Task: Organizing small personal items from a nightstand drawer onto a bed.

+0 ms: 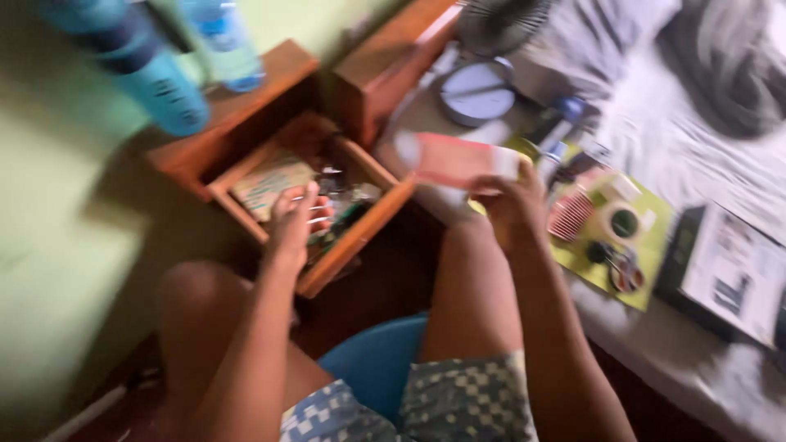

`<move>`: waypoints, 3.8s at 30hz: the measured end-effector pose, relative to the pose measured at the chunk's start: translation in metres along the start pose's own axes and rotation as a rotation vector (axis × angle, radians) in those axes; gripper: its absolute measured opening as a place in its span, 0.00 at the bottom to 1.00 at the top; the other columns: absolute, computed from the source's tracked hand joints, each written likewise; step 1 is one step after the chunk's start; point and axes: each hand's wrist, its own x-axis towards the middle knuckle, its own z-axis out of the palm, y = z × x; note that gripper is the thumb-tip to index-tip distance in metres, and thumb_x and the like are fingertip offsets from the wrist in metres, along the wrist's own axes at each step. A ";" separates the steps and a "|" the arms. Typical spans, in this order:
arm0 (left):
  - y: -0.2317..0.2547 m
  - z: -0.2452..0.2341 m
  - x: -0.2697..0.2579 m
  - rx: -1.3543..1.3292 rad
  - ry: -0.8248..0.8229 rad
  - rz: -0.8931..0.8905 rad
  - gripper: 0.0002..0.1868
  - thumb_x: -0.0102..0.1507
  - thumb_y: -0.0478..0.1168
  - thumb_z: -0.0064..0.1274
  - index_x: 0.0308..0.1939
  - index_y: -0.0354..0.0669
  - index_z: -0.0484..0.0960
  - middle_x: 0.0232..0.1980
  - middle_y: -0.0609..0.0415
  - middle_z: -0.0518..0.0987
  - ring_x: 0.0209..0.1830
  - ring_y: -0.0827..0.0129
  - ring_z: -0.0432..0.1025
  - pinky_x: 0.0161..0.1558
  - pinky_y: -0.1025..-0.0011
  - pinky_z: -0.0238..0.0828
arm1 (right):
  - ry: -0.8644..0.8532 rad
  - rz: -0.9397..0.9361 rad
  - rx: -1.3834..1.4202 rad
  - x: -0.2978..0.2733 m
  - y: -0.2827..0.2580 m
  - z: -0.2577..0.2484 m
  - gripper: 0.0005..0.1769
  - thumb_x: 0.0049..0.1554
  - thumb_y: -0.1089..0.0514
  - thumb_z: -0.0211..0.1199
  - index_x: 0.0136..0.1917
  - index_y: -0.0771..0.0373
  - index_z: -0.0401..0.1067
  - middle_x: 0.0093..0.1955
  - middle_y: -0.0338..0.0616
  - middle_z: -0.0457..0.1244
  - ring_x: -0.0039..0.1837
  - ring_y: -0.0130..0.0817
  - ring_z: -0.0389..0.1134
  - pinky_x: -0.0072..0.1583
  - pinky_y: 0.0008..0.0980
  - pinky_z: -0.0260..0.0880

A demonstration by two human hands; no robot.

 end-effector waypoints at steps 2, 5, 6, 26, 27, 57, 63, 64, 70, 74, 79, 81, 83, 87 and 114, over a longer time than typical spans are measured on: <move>-0.002 -0.001 0.001 0.017 -0.023 0.047 0.22 0.78 0.55 0.66 0.62 0.42 0.80 0.44 0.48 0.89 0.35 0.65 0.89 0.32 0.71 0.90 | 0.413 -0.042 0.175 -0.024 -0.032 -0.058 0.26 0.59 0.73 0.74 0.60 0.57 0.62 0.48 0.51 0.61 0.47 0.59 0.77 0.61 0.61 0.90; 0.017 0.004 -0.016 0.095 -0.069 0.061 0.22 0.80 0.56 0.64 0.63 0.42 0.80 0.47 0.45 0.90 0.37 0.62 0.89 0.33 0.69 0.91 | 0.455 0.147 0.427 -0.034 -0.043 -0.205 0.18 0.58 0.69 0.62 0.62 0.73 0.71 0.70 0.61 0.61 0.69 0.56 0.66 0.68 0.52 0.75; 0.019 0.006 -0.018 0.098 -0.072 0.061 0.22 0.80 0.56 0.64 0.63 0.42 0.80 0.47 0.45 0.90 0.37 0.62 0.89 0.33 0.69 0.91 | 0.459 0.145 0.430 -0.036 -0.037 -0.233 0.18 0.58 0.69 0.62 0.62 0.73 0.71 0.70 0.61 0.61 0.69 0.56 0.66 0.68 0.52 0.75; 0.055 -0.063 -0.009 -0.338 0.257 0.147 0.14 0.79 0.48 0.58 0.58 0.42 0.86 0.39 0.53 0.85 0.30 0.72 0.77 0.29 0.75 0.74 | 0.275 -0.328 -1.324 -0.033 -0.031 -0.069 0.33 0.71 0.56 0.82 0.78 0.82 0.78 0.58 0.72 0.72 0.50 0.56 0.74 0.44 0.45 0.78; 0.052 -0.065 -0.008 -0.339 0.273 0.152 0.14 0.79 0.48 0.58 0.58 0.42 0.86 0.39 0.53 0.85 0.30 0.72 0.77 0.29 0.75 0.74 | 0.257 -0.329 -1.320 -0.003 0.009 -0.054 0.33 0.71 0.56 0.82 0.78 0.82 0.78 0.58 0.72 0.72 0.50 0.56 0.74 0.44 0.45 0.78; 0.062 -0.052 -0.008 -0.286 0.366 0.059 0.22 0.79 0.56 0.56 0.64 0.41 0.82 0.45 0.46 0.89 0.35 0.64 0.88 0.32 0.73 0.87 | -0.924 -0.591 -1.625 0.047 0.329 0.201 0.33 0.46 0.32 0.76 0.58 0.51 0.79 0.60 0.46 0.67 0.71 0.56 0.64 0.57 0.51 0.85; 0.056 -0.063 -0.009 -0.281 0.371 0.068 0.21 0.80 0.56 0.56 0.62 0.41 0.82 0.43 0.47 0.88 0.34 0.64 0.87 0.32 0.72 0.86 | -0.996 -0.410 -1.668 0.051 0.355 0.204 0.54 0.39 0.29 0.89 0.75 0.42 0.74 0.64 0.47 0.71 0.74 0.59 0.67 0.63 0.54 0.87; 0.057 -0.064 -0.011 -0.275 0.376 0.067 0.21 0.80 0.56 0.55 0.62 0.42 0.81 0.43 0.47 0.88 0.35 0.65 0.87 0.33 0.73 0.85 | -1.016 -0.527 -1.637 0.049 0.345 0.205 0.41 0.37 0.32 0.87 0.61 0.45 0.81 0.54 0.46 0.74 0.67 0.52 0.73 0.66 0.48 0.78; 0.056 -0.074 -0.006 -0.296 0.394 0.093 0.20 0.80 0.57 0.55 0.59 0.44 0.80 0.42 0.49 0.88 0.34 0.64 0.87 0.31 0.73 0.85 | -0.903 -0.520 -1.460 0.081 0.248 0.221 0.28 0.36 0.30 0.85 0.44 0.45 0.88 0.43 0.42 0.77 0.54 0.48 0.79 0.60 0.45 0.75; 0.056 -0.074 -0.011 -0.296 0.405 0.116 0.18 0.80 0.55 0.56 0.58 0.44 0.82 0.42 0.47 0.89 0.32 0.64 0.87 0.29 0.74 0.84 | -0.553 0.241 -0.592 0.043 0.072 0.256 0.33 0.53 0.44 0.93 0.63 0.61 0.83 0.48 0.46 0.74 0.48 0.37 0.80 0.45 0.30 0.84; 0.048 -0.065 0.001 -0.338 0.381 0.095 0.14 0.80 0.53 0.57 0.55 0.47 0.83 0.40 0.49 0.90 0.30 0.65 0.88 0.27 0.73 0.86 | -0.400 0.005 -0.839 0.083 0.107 0.171 0.41 0.46 0.38 0.98 0.63 0.60 0.84 0.47 0.49 0.73 0.47 0.38 0.77 0.45 0.36 0.81; 0.045 -0.070 0.004 -0.340 0.358 0.074 0.13 0.79 0.53 0.58 0.55 0.49 0.83 0.39 0.50 0.90 0.29 0.66 0.88 0.26 0.73 0.86 | -0.334 -0.088 -0.956 0.061 0.086 0.151 0.45 0.45 0.33 0.98 0.67 0.56 0.84 0.52 0.50 0.75 0.54 0.42 0.79 0.53 0.42 0.81; 0.037 -0.068 0.013 -0.299 0.342 0.099 0.13 0.79 0.53 0.58 0.55 0.51 0.84 0.38 0.53 0.91 0.30 0.69 0.88 0.27 0.73 0.87 | -0.187 0.013 -0.573 0.023 0.039 0.141 0.41 0.60 0.44 0.90 0.78 0.57 0.75 0.50 0.58 0.72 0.48 0.42 0.78 0.48 0.34 0.83; 0.061 -0.052 -0.010 -0.257 0.314 0.047 0.16 0.81 0.57 0.55 0.58 0.50 0.82 0.40 0.52 0.90 0.31 0.67 0.88 0.28 0.74 0.87 | 0.001 -0.097 -0.566 0.071 0.039 -0.018 0.44 0.63 0.46 0.92 0.80 0.62 0.70 0.45 0.44 0.67 0.43 0.33 0.78 0.40 0.19 0.74; 0.069 -0.041 -0.024 -0.305 0.356 0.081 0.20 0.80 0.55 0.57 0.58 0.40 0.82 0.41 0.46 0.89 0.32 0.63 0.87 0.27 0.74 0.85 | -0.792 -0.250 -1.827 0.065 0.324 0.210 0.22 0.53 0.42 0.66 0.51 0.55 0.90 0.49 0.51 0.81 0.53 0.52 0.86 0.55 0.54 0.88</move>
